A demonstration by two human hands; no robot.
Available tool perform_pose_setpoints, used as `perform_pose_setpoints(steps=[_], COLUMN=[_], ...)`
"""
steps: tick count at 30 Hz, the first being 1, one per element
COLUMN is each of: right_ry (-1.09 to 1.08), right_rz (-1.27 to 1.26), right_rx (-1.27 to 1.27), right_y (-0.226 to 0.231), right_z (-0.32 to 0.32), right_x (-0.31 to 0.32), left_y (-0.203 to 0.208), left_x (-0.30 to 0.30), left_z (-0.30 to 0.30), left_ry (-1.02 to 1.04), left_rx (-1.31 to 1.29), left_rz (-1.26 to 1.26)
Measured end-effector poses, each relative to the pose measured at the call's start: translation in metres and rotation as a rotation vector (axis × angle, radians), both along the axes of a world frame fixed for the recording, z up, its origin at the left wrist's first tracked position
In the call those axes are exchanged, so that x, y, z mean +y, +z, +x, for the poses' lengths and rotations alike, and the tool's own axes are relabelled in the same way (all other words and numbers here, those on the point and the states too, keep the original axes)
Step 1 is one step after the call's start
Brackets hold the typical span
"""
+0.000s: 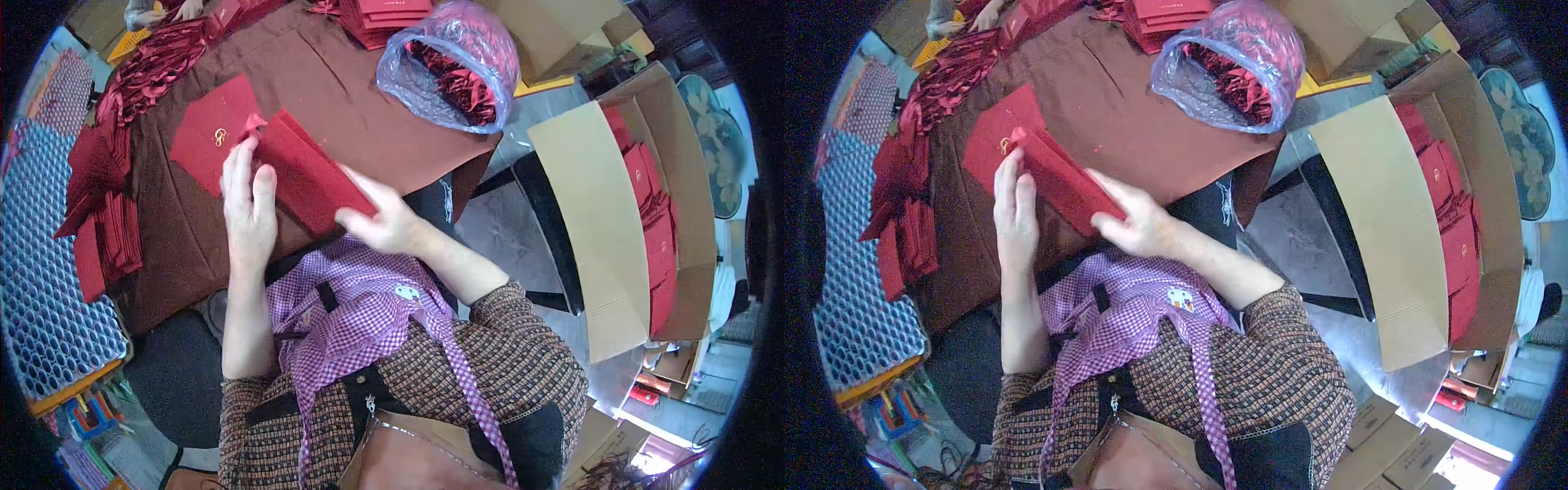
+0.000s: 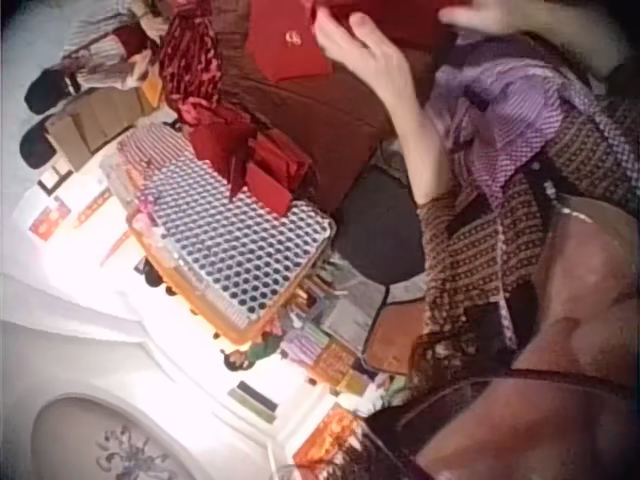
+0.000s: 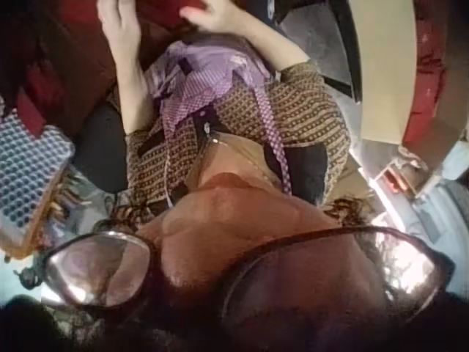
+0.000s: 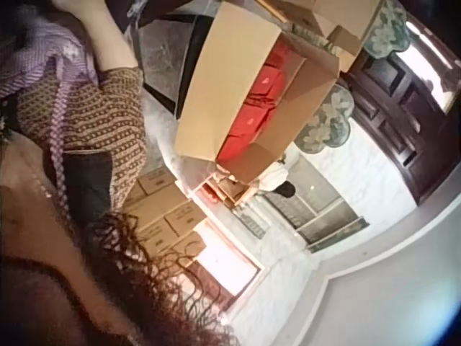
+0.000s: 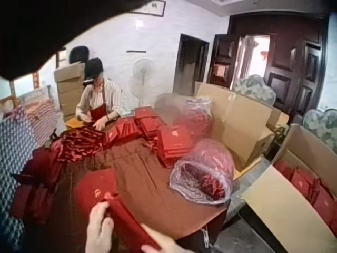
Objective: The person picks up a red envelope and a ribbon, threads the ribbon through the envelope holes, and ties it into a bow before placing it in a box and repeating the process.
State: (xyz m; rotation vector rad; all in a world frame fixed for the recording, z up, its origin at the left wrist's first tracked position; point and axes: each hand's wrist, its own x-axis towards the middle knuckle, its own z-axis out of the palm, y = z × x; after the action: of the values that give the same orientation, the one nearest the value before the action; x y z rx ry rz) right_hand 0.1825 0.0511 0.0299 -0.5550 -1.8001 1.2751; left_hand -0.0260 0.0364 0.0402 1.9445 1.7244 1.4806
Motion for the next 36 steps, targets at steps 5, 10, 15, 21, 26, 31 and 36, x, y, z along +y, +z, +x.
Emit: perform_pose_setpoints(steps=[5, 10, 15, 21, 26, 31, 36], right_ry=[0.087, -0.118, -0.642, -0.669, -0.596, -0.518, -0.528], right_rz=[-0.664, -0.311, 0.766, 1.197, 1.361, 1.396, 1.235], right_rx=[0.245, -0.203, -0.924, -1.318, -1.323, -1.302, -1.243], right_y=[-0.026, -0.044, -0.033, -0.027, -0.035, -0.035, -0.037], right_z=[0.013, 0.030, 0.079, 0.086, 0.092, 0.093, 0.083], right_x=[0.030, 0.089, 0.213, 0.263, 0.288, 0.294, 0.279], left_y=[-0.010, -0.053, -0.070, -0.084, -0.087, -0.085, -0.086], left_x=[0.010, 0.022, 0.039, 0.043, 0.042, 0.042, 0.040], left_z=[-0.004, -0.029, -0.035, -0.028, -0.032, -0.030, -0.030], left_ry=[0.166, 0.186, 0.050, 0.026, 0.025, -0.044, -0.019], left_rx=[0.053, 0.086, -0.184, -0.285, -0.288, -0.348, -0.347], left_rz=[-0.060, -0.127, -0.521, -0.652, -0.619, -0.662, -0.649])
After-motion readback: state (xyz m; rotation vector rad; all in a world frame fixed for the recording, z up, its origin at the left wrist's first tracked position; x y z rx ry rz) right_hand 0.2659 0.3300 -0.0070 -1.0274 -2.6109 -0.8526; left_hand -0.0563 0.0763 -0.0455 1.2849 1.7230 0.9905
